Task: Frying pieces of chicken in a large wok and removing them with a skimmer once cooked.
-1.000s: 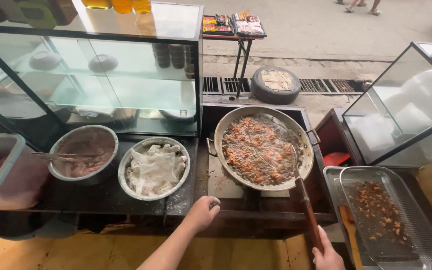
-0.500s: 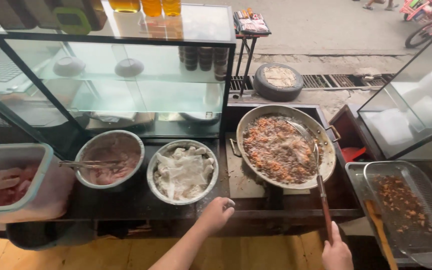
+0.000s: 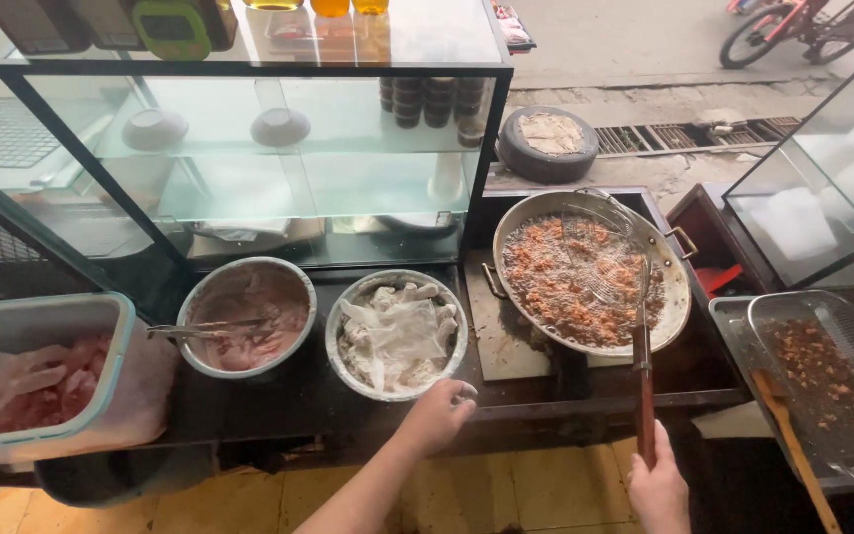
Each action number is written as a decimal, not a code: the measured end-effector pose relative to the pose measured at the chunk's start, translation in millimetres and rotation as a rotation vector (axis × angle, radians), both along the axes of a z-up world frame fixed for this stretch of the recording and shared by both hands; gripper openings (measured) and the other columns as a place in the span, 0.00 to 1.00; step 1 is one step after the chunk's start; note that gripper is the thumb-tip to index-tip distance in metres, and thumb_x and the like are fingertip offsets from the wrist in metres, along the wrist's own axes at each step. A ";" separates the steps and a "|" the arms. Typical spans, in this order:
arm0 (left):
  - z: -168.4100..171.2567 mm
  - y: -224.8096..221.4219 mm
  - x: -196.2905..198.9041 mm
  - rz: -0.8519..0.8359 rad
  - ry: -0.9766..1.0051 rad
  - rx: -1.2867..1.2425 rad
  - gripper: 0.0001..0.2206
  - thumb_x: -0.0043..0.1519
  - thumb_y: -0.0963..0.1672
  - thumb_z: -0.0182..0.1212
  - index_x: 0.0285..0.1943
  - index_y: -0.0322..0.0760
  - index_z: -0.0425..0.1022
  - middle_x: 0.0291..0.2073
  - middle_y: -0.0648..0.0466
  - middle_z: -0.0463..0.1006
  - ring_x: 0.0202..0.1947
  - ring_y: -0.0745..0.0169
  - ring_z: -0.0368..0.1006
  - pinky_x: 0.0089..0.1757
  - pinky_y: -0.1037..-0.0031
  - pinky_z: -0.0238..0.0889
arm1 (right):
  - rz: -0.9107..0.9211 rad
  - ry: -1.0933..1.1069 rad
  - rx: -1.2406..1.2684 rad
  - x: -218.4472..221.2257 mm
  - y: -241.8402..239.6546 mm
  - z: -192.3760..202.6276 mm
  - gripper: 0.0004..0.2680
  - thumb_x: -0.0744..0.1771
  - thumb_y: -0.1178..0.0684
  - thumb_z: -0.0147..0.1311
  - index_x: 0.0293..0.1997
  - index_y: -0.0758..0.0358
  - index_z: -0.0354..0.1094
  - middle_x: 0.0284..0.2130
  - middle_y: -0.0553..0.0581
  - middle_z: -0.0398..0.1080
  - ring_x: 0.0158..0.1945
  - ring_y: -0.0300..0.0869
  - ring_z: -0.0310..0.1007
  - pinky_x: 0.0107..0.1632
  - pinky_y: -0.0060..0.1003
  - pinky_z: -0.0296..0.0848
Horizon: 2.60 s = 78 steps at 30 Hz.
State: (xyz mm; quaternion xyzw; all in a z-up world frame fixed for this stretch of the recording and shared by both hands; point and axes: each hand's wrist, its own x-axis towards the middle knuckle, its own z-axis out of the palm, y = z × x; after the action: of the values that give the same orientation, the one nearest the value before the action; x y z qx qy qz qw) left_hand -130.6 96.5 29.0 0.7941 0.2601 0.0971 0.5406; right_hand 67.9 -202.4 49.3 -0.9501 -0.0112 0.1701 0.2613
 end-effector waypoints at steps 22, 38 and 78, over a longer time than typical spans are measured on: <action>30.7 0.7 -5.7 -0.033 0.124 -0.052 0.12 0.64 0.44 0.59 0.51 0.36 0.81 0.52 0.50 0.80 0.51 0.56 0.79 0.52 0.67 0.74 | 0.135 0.042 -0.179 2.8 -20.5 -63.8 0.30 0.67 0.51 0.51 0.81 0.29 0.48 0.57 0.58 0.79 0.54 0.56 0.82 0.57 0.48 0.79; -5.4 -26.8 46.2 -0.044 0.076 0.064 0.12 0.62 0.46 0.61 0.51 0.38 0.81 0.49 0.51 0.81 0.45 0.55 0.78 0.49 0.69 0.72 | 0.246 -0.128 -0.156 90.6 -129.9 -1.9 0.29 0.66 0.56 0.54 0.79 0.32 0.52 0.61 0.53 0.76 0.61 0.54 0.78 0.60 0.46 0.77; -14.2 -105.0 149.8 0.177 0.076 0.069 0.13 0.60 0.45 0.60 0.49 0.36 0.82 0.47 0.51 0.82 0.40 0.57 0.77 0.46 0.71 0.73 | 0.212 0.212 -0.135 223.9 -13.3 63.7 0.26 0.71 0.60 0.44 0.79 0.35 0.48 0.63 0.58 0.73 0.34 0.48 0.77 0.33 0.41 0.72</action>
State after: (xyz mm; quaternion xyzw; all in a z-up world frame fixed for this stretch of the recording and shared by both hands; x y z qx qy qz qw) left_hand 19.2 -8.6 14.8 0.7894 0.3460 0.1232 0.4919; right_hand 291.8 -215.8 113.0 -0.9357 -0.0721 0.2964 0.1774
